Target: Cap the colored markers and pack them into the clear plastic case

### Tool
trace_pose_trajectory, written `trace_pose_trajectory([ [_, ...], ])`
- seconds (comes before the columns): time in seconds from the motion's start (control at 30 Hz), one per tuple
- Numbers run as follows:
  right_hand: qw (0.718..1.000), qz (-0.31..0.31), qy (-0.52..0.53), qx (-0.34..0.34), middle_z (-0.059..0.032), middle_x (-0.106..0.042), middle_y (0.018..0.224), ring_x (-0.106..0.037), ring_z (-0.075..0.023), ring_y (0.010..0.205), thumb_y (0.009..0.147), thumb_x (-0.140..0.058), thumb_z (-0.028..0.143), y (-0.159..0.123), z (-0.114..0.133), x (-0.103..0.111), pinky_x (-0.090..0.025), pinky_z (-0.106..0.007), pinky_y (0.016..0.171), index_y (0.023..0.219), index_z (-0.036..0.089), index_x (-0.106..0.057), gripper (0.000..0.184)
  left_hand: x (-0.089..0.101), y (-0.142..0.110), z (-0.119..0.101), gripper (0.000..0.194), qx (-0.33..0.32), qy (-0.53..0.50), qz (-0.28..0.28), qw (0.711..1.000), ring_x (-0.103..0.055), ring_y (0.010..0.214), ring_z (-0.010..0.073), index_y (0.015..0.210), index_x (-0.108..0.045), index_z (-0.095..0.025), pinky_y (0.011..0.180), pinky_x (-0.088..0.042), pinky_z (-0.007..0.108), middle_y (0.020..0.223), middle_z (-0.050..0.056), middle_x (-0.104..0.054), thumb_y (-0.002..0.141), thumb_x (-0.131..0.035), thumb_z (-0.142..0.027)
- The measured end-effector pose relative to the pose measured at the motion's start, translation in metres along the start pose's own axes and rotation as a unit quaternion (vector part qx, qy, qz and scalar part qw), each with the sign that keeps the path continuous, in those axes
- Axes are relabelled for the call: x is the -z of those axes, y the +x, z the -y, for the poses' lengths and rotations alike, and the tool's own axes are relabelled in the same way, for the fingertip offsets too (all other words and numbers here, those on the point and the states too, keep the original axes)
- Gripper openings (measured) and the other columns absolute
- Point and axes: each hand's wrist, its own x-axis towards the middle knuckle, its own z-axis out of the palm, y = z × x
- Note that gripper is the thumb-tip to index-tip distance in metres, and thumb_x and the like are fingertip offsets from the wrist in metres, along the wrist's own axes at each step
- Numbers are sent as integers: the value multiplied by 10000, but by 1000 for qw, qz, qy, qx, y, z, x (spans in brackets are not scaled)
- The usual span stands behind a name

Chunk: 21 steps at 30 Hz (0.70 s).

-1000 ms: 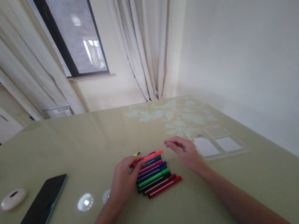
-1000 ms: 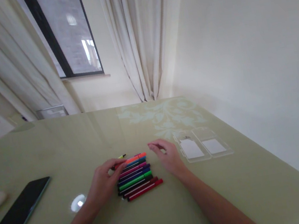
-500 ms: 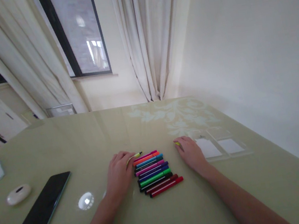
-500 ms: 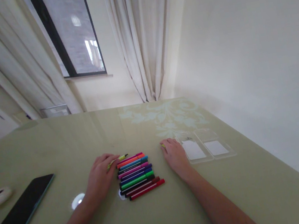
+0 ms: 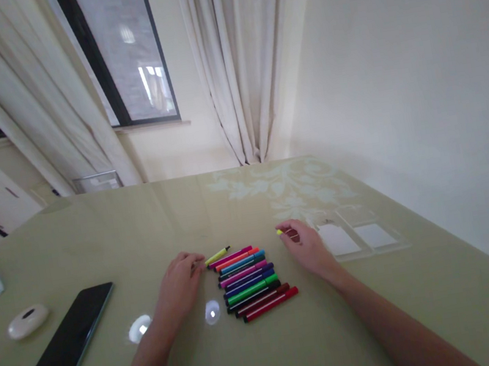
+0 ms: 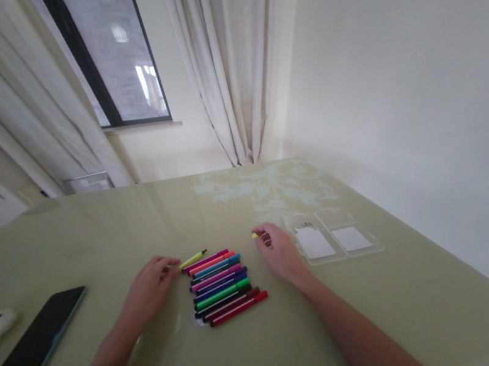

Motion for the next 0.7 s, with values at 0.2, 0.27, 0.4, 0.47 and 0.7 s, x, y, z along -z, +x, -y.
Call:
trace_pose_trajectory([
  [0.2, 977, 46, 190, -79, -55, -763, 918, -713, -224, 885, 842, -746, 417, -5, 17, -7, -561, -355, 836, 939, 198, -729, 240, 1, -2, -8, 309, 1, 30, -48, 998, -657, 989, 295, 945, -725, -199, 932, -507, 440, 1005, 105, -719, 939, -465, -365],
  [0.27, 968, 53, 224, -98, -57, -773, 937, -716, -232, 914, 798, -797, 427, -7, 21, -9, -558, -365, 867, 938, 200, -753, 271, 1, -3, -18, 320, -9, -9, -77, 997, -660, 996, 291, 1005, -711, -205, 930, -513, 437, 1037, 97, -734, 960, -459, -397],
  [0.4, 956, 59, 263, -116, -63, -782, 970, -715, -237, 944, 753, -845, 428, -9, 27, -10, -551, -377, 897, 974, 206, -783, 319, -2, -8, -38, 323, -48, -111, -68, 990, -692, 941, 257, 1064, -715, -230, 883, -542, 392, 1024, 63, -763, 971, -504, -455],
  [0.47, 955, 58, 267, -115, -61, -783, 954, -713, -232, 932, 748, -852, 430, -10, 29, -10, -549, -372, 888, 966, 205, -790, 319, -4, -11, -44, 310, -70, -127, -59, 988, -695, 926, 249, 1047, -728, -230, 872, -547, 382, 1007, 58, -767, 967, -525, -451],
  [0.7, 951, 76, 275, -118, -55, -781, 930, -709, -220, 901, 747, -861, 427, -9, 31, -10, -543, -360, 877, 962, 200, -797, 320, -7, -13, -47, 279, -96, -138, -52, 984, -693, 903, 236, 1033, -735, -226, 847, -555, 364, 984, 55, -763, 972, -546, -423],
])
